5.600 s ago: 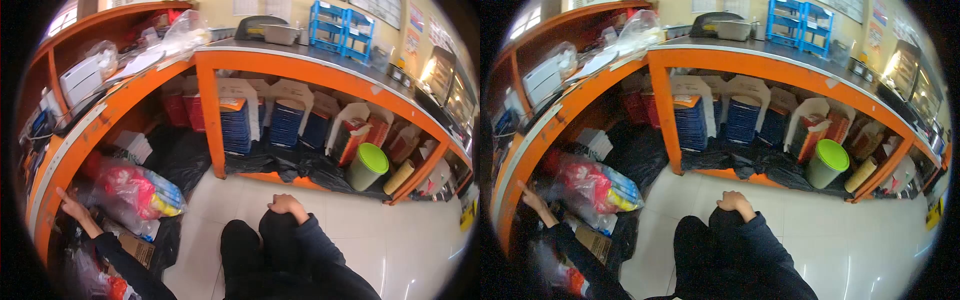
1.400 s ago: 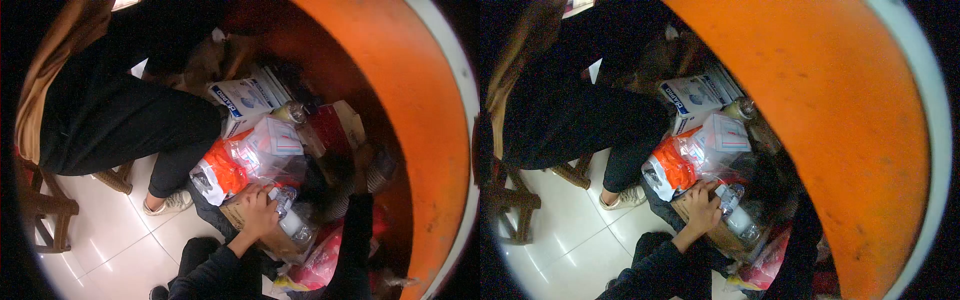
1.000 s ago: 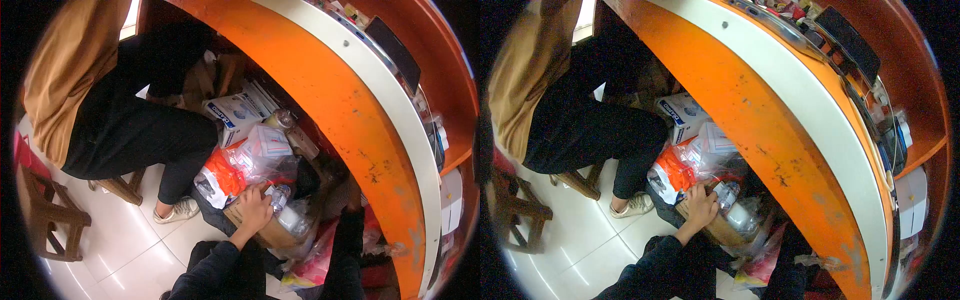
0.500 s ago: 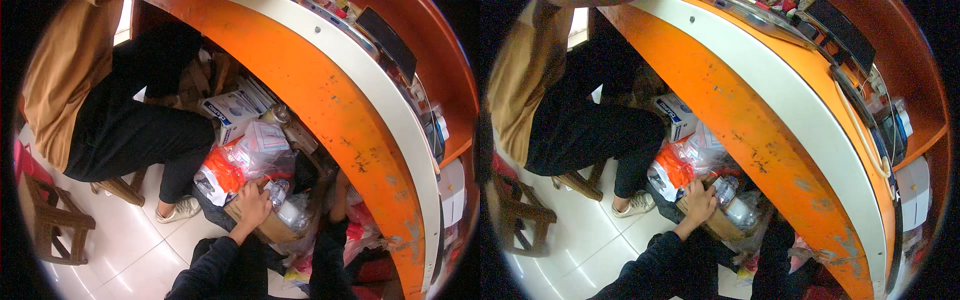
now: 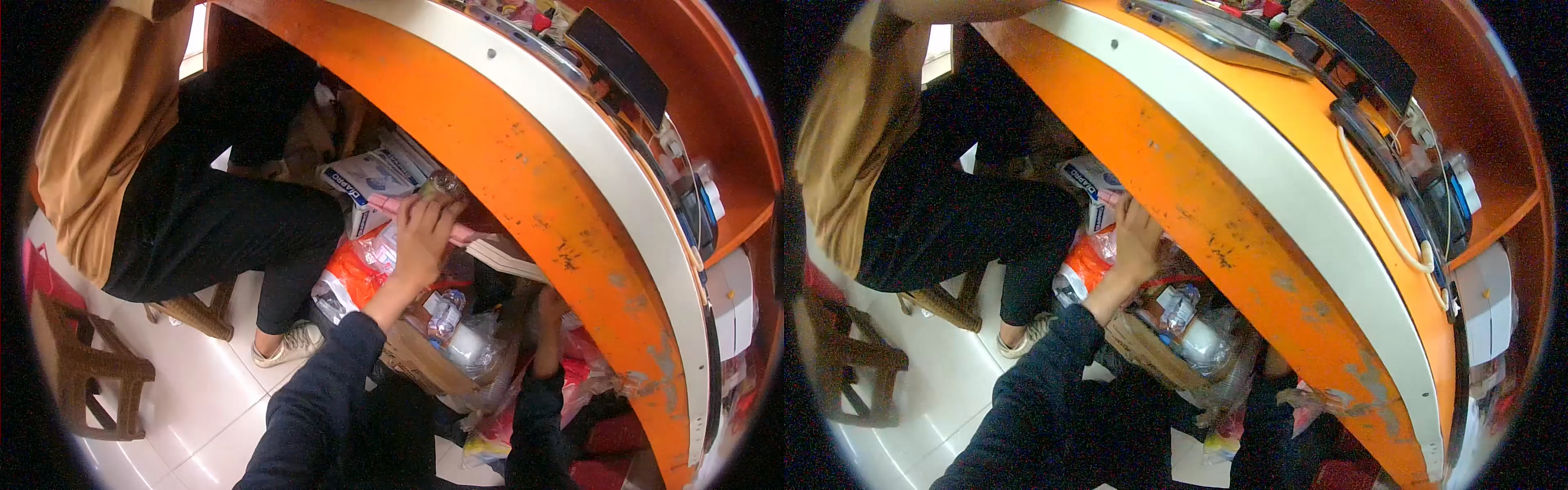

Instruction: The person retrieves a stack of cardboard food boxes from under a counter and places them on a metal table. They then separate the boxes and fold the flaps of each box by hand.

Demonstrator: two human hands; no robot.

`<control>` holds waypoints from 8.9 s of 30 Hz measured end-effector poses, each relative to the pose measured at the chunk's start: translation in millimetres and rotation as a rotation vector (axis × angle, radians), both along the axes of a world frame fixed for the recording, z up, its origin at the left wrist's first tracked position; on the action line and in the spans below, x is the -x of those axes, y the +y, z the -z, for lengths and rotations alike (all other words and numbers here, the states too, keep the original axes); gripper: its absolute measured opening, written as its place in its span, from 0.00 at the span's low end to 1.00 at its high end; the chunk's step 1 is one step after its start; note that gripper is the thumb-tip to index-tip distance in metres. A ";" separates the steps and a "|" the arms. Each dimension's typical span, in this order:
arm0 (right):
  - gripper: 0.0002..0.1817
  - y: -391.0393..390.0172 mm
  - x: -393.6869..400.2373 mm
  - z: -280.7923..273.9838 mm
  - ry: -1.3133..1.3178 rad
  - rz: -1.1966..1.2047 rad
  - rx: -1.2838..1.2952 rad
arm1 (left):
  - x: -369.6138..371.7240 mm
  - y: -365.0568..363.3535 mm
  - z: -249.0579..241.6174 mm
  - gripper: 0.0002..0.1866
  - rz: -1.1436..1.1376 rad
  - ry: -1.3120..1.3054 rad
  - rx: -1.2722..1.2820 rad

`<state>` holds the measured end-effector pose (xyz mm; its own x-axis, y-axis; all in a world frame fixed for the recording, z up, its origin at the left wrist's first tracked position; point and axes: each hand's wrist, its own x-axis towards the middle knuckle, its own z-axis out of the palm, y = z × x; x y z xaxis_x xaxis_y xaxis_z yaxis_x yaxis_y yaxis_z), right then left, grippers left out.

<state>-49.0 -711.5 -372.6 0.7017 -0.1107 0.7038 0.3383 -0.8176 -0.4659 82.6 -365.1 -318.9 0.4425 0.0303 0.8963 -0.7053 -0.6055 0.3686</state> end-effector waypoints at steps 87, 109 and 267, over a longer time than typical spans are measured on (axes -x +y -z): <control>0.20 81.8 733.1 -700.2 0.330 0.187 -0.314 | 527.8 -70.1 -559.8 0.14 1.573 1.276 -0.002; 0.15 -4.1 776.8 -664.0 0.476 0.010 0.076 | 574.8 -132.4 -503.4 0.15 1.465 1.290 -0.118; 0.04 442.3 918.7 -534.9 -0.843 -0.303 -2.585 | 832.9 83.1 -567.6 0.16 1.704 -0.233 -0.437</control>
<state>-967.7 -269.2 162.3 0.6796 -0.5885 -0.4380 0.7244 0.6324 0.2742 -750.3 -282.0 248.7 -0.4000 -0.5188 0.7555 -0.6068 0.7677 0.2059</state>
